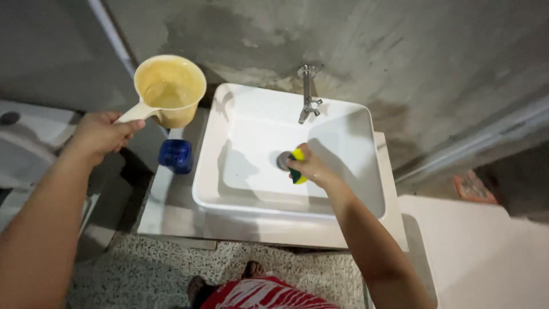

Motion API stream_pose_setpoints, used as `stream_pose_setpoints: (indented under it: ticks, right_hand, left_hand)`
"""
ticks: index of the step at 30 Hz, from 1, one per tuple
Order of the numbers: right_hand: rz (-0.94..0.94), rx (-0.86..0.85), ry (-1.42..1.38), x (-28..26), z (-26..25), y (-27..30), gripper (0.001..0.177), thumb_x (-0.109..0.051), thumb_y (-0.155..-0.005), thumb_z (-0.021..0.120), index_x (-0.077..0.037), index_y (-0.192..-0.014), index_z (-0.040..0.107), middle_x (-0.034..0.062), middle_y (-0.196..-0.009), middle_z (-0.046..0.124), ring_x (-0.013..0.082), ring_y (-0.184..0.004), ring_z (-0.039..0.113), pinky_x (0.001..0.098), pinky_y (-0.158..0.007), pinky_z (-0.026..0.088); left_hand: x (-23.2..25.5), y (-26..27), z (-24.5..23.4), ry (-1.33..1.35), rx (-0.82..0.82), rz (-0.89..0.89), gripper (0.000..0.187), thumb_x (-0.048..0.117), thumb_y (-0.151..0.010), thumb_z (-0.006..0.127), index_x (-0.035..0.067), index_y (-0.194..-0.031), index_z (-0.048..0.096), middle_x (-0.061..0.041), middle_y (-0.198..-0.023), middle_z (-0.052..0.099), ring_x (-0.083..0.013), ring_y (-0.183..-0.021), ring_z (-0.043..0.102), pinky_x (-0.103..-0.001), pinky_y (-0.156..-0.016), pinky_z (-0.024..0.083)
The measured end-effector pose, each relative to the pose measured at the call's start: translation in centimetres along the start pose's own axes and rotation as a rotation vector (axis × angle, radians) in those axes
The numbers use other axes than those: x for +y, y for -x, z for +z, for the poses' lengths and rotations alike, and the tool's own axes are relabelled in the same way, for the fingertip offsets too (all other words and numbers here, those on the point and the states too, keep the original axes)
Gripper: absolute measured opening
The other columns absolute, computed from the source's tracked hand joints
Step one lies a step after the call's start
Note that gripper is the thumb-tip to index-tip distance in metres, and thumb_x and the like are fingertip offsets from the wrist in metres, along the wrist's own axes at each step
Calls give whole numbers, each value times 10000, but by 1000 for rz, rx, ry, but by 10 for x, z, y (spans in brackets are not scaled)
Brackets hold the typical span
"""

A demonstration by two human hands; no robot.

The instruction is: Scrubbing and rinsing a bathroom sink and surrounding area with a sponge and cleaning agents.

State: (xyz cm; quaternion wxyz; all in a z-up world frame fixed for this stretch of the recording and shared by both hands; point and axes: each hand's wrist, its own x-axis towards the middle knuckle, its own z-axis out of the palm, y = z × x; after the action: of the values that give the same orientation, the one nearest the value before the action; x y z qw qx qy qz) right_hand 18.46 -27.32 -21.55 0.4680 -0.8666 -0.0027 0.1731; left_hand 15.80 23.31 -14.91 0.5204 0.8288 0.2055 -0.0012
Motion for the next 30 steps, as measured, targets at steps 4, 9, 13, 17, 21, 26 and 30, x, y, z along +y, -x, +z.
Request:
stream_pose_setpoints:
  ticks: [4,9,13,17,21,26,30]
  right_hand:
    - [155,-158,-252,-6,12,-10,499,-296,-893,712,-171,-1322,488,109,-1050,655,269,-928,689,452,-826,561]
    - [126,-301,-816,16,13,-29,456,-284,-953,524,-91,-1365,495,181,-1191,647,321,-1053,681,494,-907,557]
    - [129,-293,-1045,10,19,-30,518,-268,-1018,407,-51,-1484,461,205,-1299,629,366,-1161,659,486,-966,534]
    - [202,-216,-1098,11,27,-33,513,-269,-1026,407,-54,-1488,470,184,-1291,621,369,-1154,640,502,-937,524]
    - [237,-190,-1046,5,33,-37,455,-351,-1042,409,-91,-1405,495,174,-1288,626,350,-1152,644,515,-933,522]
    - [300,-197,-1008,4,40,-44,509,-441,-1035,433,-54,-1354,519,213,-1270,649,353,-1136,676,486,-915,542]
    - [152,-312,-997,6,38,-53,482,-370,-1006,567,-33,-1349,540,209,-1252,638,347,-1114,661,447,-883,577]
  left_hand:
    - [-47,-58,13,37,-76,7,336,311,-891,822,18,-946,668,-9,-702,597,-88,-530,459,-266,-466,348]
    - [-69,-85,32,115,-187,-22,314,329,-882,802,56,-954,664,17,-704,573,-69,-515,427,-254,-451,330]
    - [-85,-99,45,149,-271,-71,332,338,-912,784,44,-955,638,33,-709,563,-59,-516,409,-245,-449,314]
    - [-97,-104,42,152,-341,-116,335,341,-936,761,34,-992,641,30,-711,545,-60,-516,396,-248,-448,308]
    - [-98,-98,41,167,-377,-155,345,350,-931,731,62,-1106,655,18,-732,569,-68,-536,455,-253,-468,362]
    - [-102,-91,53,162,-465,-247,390,373,-938,682,25,-1111,655,-67,-768,672,-148,-590,610,-296,-547,522]
    - [-102,-93,58,-51,-302,-98,494,415,-947,723,-9,-1199,697,-130,-878,718,-216,-700,658,-368,-644,548]
